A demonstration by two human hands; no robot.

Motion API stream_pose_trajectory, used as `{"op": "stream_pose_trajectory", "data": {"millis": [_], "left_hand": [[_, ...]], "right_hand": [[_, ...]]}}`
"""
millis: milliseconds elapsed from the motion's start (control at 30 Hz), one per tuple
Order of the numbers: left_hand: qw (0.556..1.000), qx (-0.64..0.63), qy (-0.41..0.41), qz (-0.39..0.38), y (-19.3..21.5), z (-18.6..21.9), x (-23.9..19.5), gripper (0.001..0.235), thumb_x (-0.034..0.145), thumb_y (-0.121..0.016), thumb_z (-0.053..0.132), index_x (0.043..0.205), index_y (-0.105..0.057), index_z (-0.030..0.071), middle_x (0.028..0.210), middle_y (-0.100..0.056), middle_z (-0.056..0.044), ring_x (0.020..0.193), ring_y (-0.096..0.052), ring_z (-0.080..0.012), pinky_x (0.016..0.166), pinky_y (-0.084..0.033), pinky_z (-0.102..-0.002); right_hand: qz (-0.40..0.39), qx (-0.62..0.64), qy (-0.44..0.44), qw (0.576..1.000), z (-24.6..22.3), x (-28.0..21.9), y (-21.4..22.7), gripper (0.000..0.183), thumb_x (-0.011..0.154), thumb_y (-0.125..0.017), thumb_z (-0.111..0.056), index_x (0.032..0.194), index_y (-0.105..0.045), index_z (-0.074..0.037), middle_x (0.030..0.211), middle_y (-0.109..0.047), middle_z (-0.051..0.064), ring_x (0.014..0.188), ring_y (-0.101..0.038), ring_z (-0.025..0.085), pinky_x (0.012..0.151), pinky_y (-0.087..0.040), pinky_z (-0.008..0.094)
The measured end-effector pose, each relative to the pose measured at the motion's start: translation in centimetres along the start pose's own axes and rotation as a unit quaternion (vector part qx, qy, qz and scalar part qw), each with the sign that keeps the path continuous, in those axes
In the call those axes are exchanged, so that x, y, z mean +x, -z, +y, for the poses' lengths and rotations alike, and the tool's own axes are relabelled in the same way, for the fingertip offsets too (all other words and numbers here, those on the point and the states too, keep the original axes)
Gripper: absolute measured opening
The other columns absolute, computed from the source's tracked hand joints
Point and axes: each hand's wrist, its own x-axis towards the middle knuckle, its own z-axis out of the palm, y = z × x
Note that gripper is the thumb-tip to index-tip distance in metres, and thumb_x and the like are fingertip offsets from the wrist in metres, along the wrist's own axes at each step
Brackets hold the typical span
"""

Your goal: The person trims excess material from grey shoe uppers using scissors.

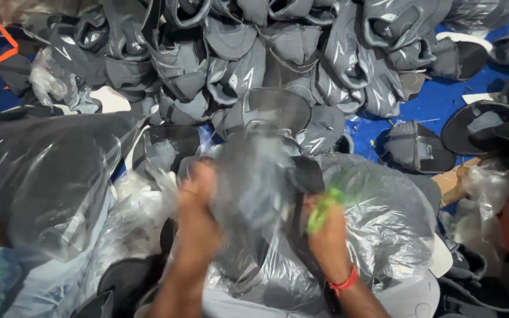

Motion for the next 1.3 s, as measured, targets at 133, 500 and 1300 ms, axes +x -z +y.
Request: {"op": "stream_pose_trajectory", "data": {"millis": [133, 500, 1300], "left_hand": [[0.88, 0.251, -0.384, -0.121, -0.1, -2.3, -1.1, 0.034, 0.113, -0.054, 0.033, 0.112, -0.064, 0.001, 0.109, -0.067, -0.015, 0.103, -0.064, -0.0248, 0.089, -0.051, -0.037], [0.97, 0.016, -0.21, -0.12, -0.5, -2.9, 1.0, 0.032, 0.113, -0.061, 0.035, 0.107, -0.06, 0.004, 0.094, -0.057, 0.001, 0.085, -0.05, -0.0095, 0.071, -0.04, -0.029], [0.764, 0.382, -0.488, -0.178, -6.9, -5.9, 0.8, 0.044, 0.092, -0.079, 0.032, 0.124, -0.066, 0.003, 0.119, -0.064, -0.015, 0.116, -0.059, -0.0289, 0.104, -0.043, -0.041]], "right_hand": [[-0.123, -0.235, -0.017, 0.964, -1.5, -0.4, 1.2, 0.021, 0.09, -0.067, -0.017, 0.105, -0.063, -0.003, 0.087, -0.067, 0.013, 0.077, -0.063, 0.026, 0.066, -0.05, 0.036], [0.012, 0.016, -0.073, 0.997, -4.8, 0.5, 4.0, 0.012, 0.099, -0.068, -0.015, 0.101, -0.063, -0.005, 0.08, -0.065, 0.001, 0.069, -0.056, 0.007, 0.062, -0.045, 0.023], [-0.112, 0.401, -0.272, 0.867, 0.5, 3.4, 7.7, 0.081, 0.064, -0.08, -0.014, 0.141, -0.056, -0.001, 0.125, -0.069, 0.013, 0.115, -0.066, 0.028, 0.101, -0.05, 0.043]]}}
